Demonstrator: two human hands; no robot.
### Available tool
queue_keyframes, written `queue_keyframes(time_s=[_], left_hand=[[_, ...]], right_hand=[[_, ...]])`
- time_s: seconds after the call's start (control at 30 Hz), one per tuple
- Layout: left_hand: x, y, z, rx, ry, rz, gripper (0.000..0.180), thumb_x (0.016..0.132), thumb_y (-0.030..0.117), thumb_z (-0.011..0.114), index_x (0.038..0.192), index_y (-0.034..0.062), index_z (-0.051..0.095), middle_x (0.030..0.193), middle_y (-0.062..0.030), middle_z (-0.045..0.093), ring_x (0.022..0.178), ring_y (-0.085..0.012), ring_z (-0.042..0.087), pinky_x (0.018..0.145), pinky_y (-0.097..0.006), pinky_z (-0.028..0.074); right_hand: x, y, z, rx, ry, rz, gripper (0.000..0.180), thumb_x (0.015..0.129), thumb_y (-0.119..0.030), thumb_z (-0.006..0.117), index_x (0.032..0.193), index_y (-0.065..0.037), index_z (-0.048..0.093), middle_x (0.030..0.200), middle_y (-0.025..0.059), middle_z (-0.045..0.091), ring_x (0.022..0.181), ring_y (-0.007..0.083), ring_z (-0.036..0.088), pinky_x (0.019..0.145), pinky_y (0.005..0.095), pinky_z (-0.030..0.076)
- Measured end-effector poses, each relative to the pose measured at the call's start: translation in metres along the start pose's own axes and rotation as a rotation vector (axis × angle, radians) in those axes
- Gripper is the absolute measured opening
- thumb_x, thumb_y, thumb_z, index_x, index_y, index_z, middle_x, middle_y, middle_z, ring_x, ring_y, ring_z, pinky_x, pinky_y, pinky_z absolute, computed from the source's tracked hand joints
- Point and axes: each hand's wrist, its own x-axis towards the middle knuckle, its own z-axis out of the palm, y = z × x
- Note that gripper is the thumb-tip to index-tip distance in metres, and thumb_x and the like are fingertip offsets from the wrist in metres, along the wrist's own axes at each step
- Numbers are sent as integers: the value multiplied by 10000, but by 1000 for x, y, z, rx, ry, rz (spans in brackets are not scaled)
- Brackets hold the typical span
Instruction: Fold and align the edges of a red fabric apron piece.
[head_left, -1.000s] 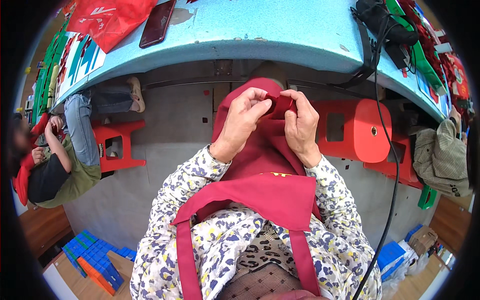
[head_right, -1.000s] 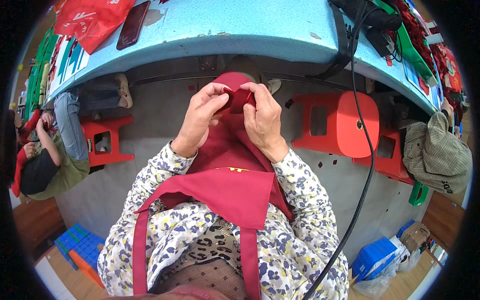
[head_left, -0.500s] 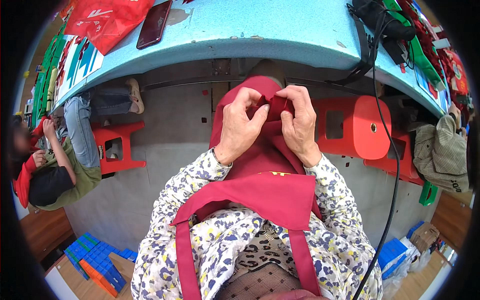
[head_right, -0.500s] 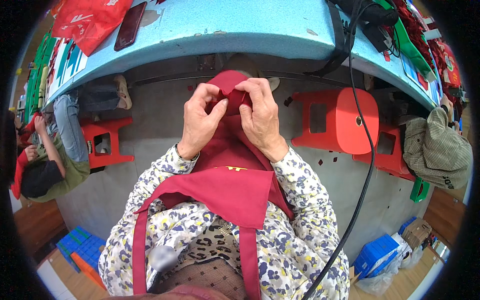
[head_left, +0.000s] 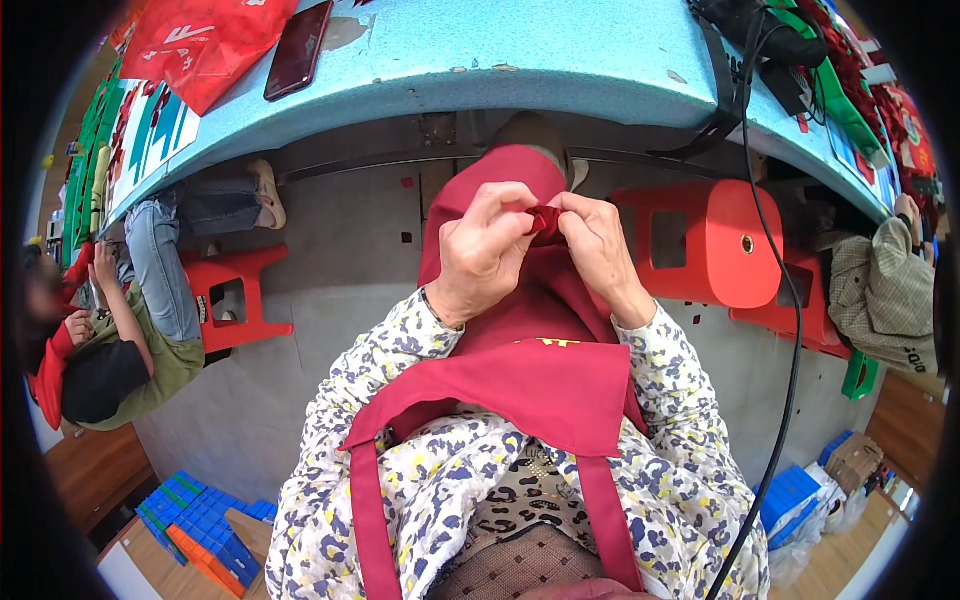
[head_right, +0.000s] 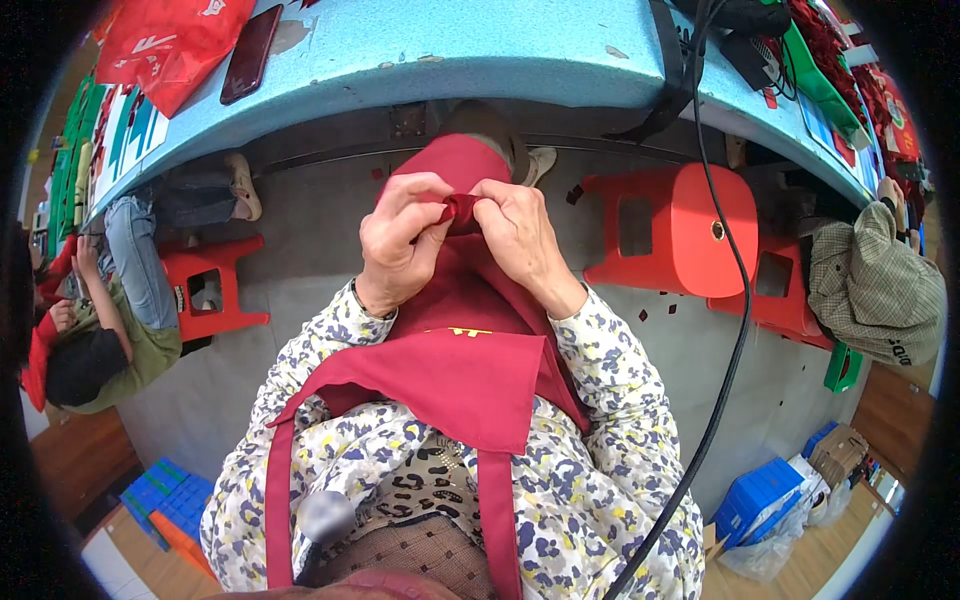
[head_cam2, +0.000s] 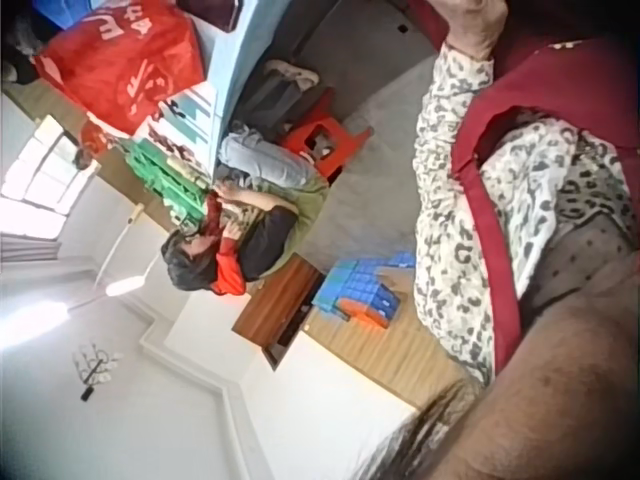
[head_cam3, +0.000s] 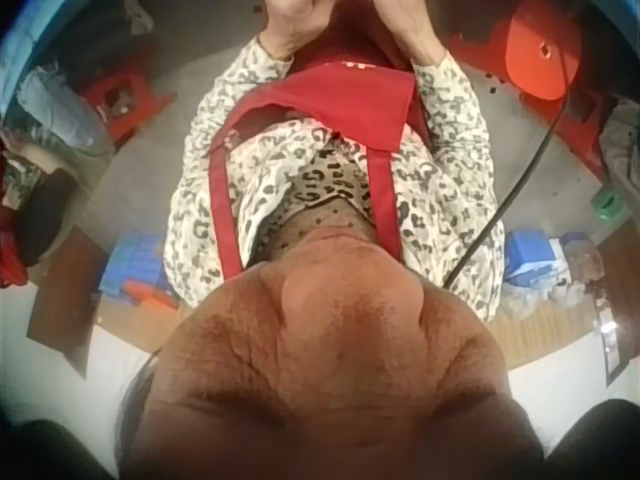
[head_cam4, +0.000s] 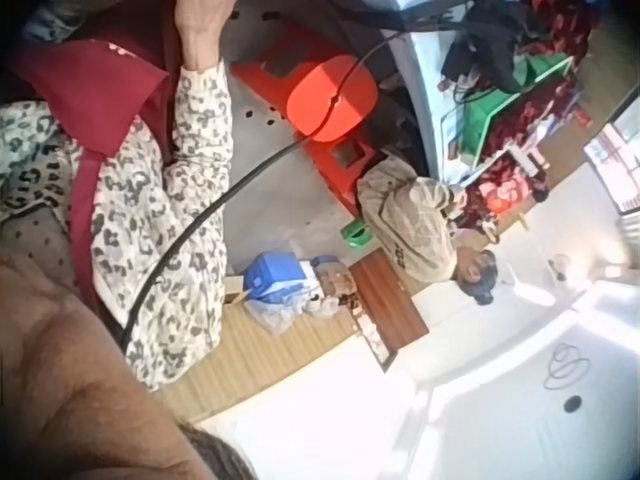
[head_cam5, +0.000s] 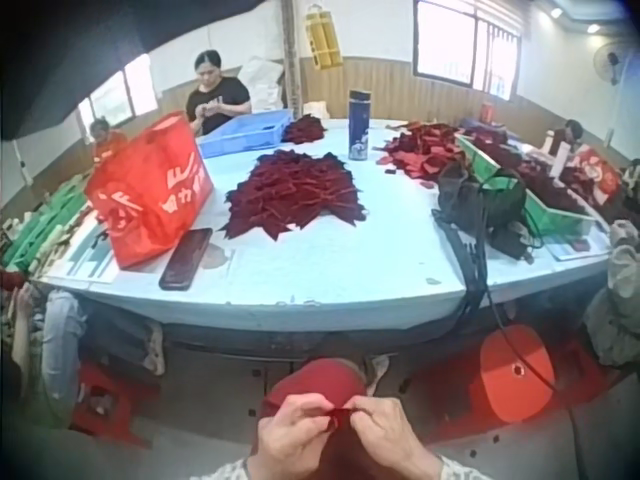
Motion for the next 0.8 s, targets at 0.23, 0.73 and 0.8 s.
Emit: queue_keyframes(time_s=[0.23, 0.73, 0.8], left_hand=[[1, -6, 21, -474, 109, -317, 85, 857, -18, 603, 914, 7, 545, 841, -54, 591, 656, -116, 546, 610, -248, 459], [1, -5, 17, -953, -66, -955, 61, 891, 64, 587, 890, 45, 528, 791, 34, 544, 716, -20, 484, 626, -190, 410], [1, -4, 19, -818, -45, -845, 66, 887, 65, 587, 873, 56, 523, 775, 45, 540, 676, -12, 473, 577, -177, 391]], right_hand=[[-3, 15, 10, -74, 276, -400, 169, 784, 0, 486, 912, 29, 592, 824, 142, 590, 635, 243, 562, 586, 298, 436], [3, 22, 9, -72, 348, -339, 162, 790, 30, 511, 923, 20, 603, 768, 81, 578, 621, 125, 543, 566, 252, 431], [3, 22, 9, -24, 335, -310, 157, 797, 23, 515, 923, 19, 607, 754, 61, 578, 622, 93, 534, 566, 246, 429]])
